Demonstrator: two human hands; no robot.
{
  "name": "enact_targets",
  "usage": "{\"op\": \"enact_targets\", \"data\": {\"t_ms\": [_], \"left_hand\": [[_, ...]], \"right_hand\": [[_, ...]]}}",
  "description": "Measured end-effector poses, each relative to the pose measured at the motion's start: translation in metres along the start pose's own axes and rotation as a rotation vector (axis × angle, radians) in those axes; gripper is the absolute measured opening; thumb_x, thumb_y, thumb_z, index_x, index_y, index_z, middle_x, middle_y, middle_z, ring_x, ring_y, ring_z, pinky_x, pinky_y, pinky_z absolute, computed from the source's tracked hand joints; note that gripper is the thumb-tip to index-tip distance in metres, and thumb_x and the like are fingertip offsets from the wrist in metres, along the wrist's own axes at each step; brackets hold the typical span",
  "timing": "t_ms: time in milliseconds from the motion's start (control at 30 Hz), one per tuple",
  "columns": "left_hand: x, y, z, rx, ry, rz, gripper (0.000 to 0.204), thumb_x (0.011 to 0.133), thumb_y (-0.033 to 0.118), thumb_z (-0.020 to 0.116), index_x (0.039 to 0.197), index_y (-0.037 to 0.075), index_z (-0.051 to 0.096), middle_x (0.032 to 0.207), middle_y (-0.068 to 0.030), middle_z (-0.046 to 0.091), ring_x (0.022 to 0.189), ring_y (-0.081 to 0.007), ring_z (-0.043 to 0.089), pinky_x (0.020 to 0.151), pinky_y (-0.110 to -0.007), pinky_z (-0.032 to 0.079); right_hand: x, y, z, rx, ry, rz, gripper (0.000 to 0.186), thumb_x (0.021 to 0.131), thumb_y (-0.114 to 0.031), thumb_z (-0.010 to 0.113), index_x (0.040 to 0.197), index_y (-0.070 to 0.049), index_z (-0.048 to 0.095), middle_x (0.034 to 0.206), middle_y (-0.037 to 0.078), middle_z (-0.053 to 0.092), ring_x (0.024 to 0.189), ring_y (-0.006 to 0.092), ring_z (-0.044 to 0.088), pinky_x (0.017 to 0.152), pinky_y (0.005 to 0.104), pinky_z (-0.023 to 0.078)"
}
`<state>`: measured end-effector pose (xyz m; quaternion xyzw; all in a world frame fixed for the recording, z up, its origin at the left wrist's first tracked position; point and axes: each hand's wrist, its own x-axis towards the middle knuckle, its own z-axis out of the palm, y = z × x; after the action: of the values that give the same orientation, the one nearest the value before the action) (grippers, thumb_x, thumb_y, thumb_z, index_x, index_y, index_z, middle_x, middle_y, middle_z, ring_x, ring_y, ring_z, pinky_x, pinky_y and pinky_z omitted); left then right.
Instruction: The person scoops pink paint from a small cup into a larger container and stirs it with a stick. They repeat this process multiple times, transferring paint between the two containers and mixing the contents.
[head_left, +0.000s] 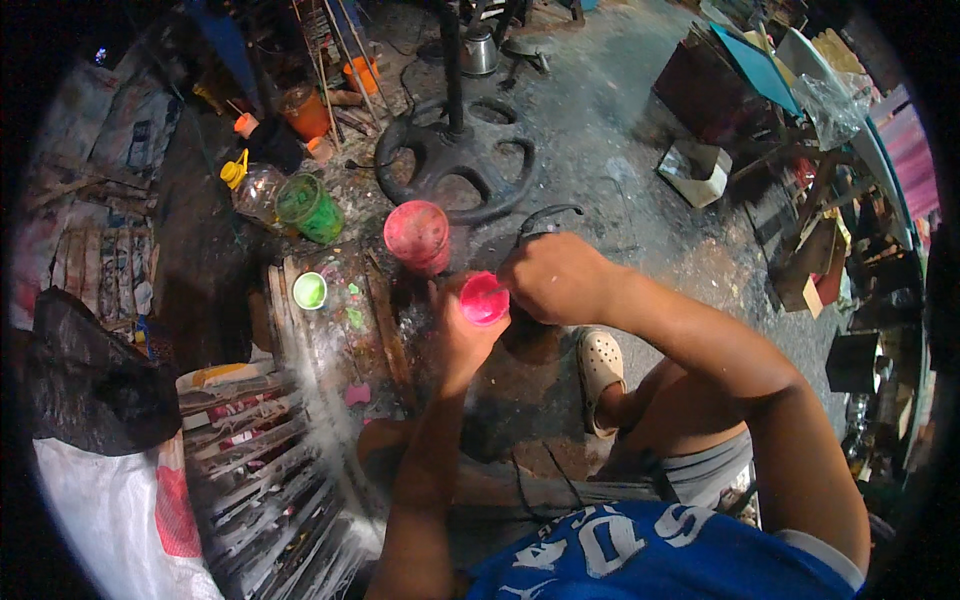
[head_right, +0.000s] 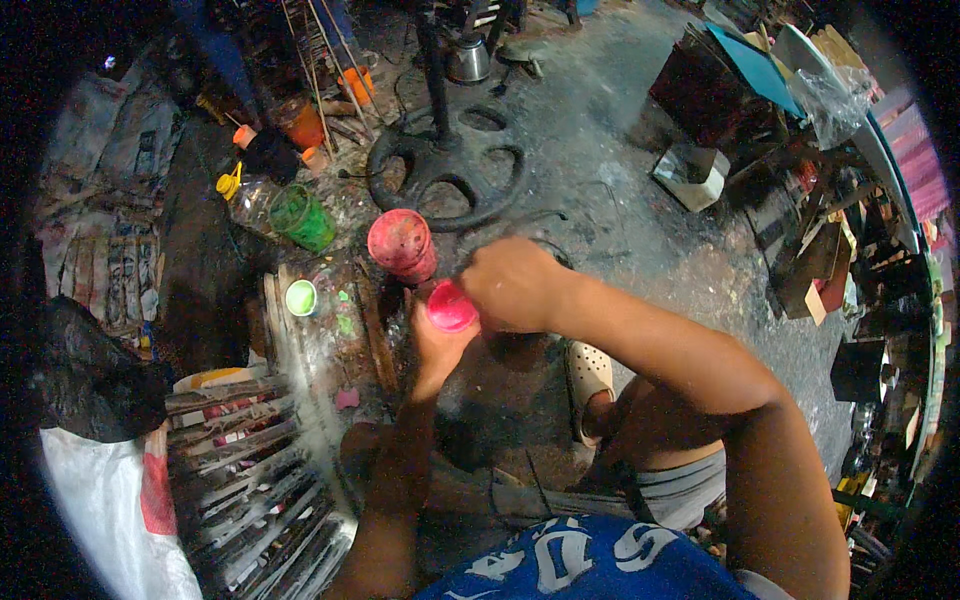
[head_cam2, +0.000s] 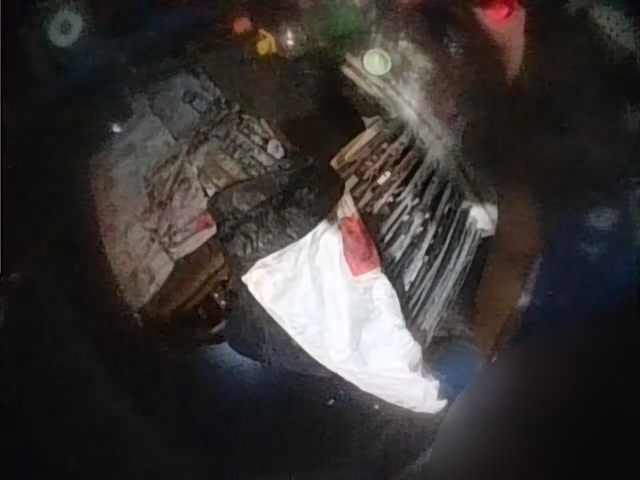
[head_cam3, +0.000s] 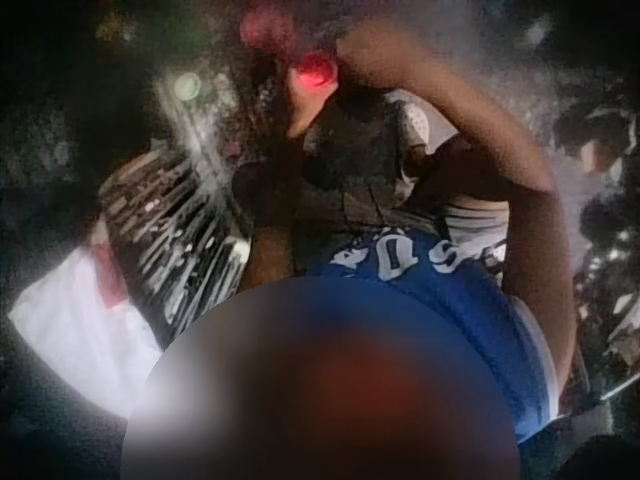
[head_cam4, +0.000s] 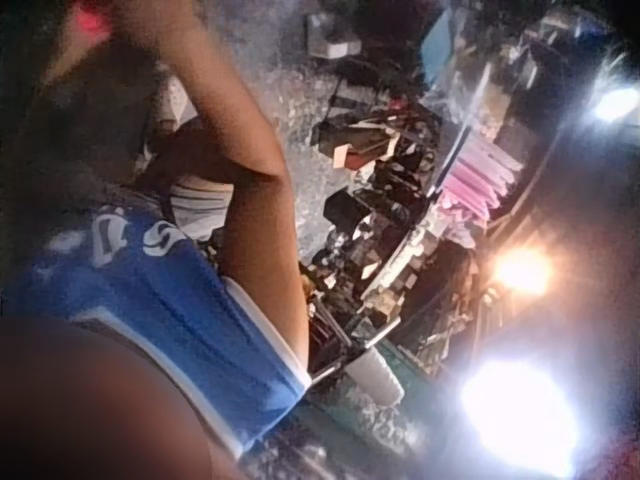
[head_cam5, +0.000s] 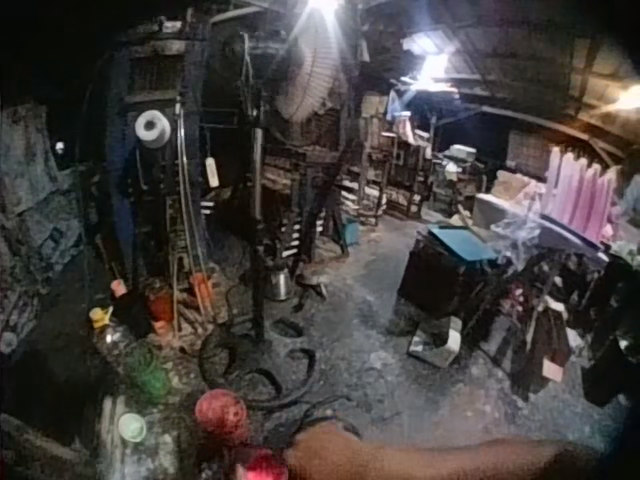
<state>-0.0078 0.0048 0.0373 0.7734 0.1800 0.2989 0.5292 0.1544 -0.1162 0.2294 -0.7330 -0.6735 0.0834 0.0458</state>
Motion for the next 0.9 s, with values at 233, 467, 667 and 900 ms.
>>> {"op": "enact_targets", "data": {"t_ms": [233, 467, 667, 900], "left_hand": [[-0.001, -0.007, 0.009, 0.021, -0.038, 0.098, 0.066, 0.075, 0.012, 0.099, 0.133, 0.01, 0.066, 0.126, -0.0113, 0.075, 0.124, -0.036, 0.071, 0.133, -0.063, 0.029], [-0.006, -0.02, 0.013, -0.193, 0.031, -0.042, 0.068, 0.075, 0.004, 0.098, 0.135, 0.007, 0.066, 0.128, -0.0131, 0.071, 0.122, -0.0322, 0.07, 0.108, -0.046, 0.056], [-0.003, -0.021, 0.013, -0.172, -0.028, -0.03, 0.067, 0.076, 0.006, 0.099, 0.134, 0.007, 0.066, 0.13, -0.0142, 0.069, 0.123, -0.0328, 0.069, 0.106, -0.046, 0.057], [-0.005, -0.012, 0.014, -0.068, -0.005, 0.078, 0.069, 0.076, 0.007, 0.098, 0.136, 0.009, 0.065, 0.131, -0.0153, 0.069, 0.123, -0.0348, 0.069, 0.107, -0.047, 0.056]], "right_hand": [[0.0, 0.005, -0.016, -0.199, 0.004, -0.102, 0.012, 0.087, -0.02, 0.076, 0.081, -0.01, 0.08, 0.084, 0.017, 0.079, 0.083, 0.0398, 0.08, 0.071, 0.0522, 0.062], [-0.002, -0.003, -0.009, -0.048, 0.048, -0.101, 0.011, 0.085, -0.02, 0.079, 0.081, -0.009, 0.079, 0.085, 0.018, 0.079, 0.086, 0.0415, 0.079, 0.071, 0.0525, 0.063], [-0.007, -0.008, -0.017, -0.09, -0.221, 0.003, 0.014, 0.085, -0.021, 0.08, 0.085, -0.007, 0.079, 0.083, 0.02, 0.077, 0.086, 0.042, 0.079, 0.071, 0.0544, 0.063], [-0.006, -0.008, -0.018, -0.116, -0.195, 0.162, 0.014, 0.083, -0.019, 0.08, 0.086, -0.006, 0.079, 0.087, 0.022, 0.079, 0.086, 0.0428, 0.081, 0.071, 0.0531, 0.064]]}}
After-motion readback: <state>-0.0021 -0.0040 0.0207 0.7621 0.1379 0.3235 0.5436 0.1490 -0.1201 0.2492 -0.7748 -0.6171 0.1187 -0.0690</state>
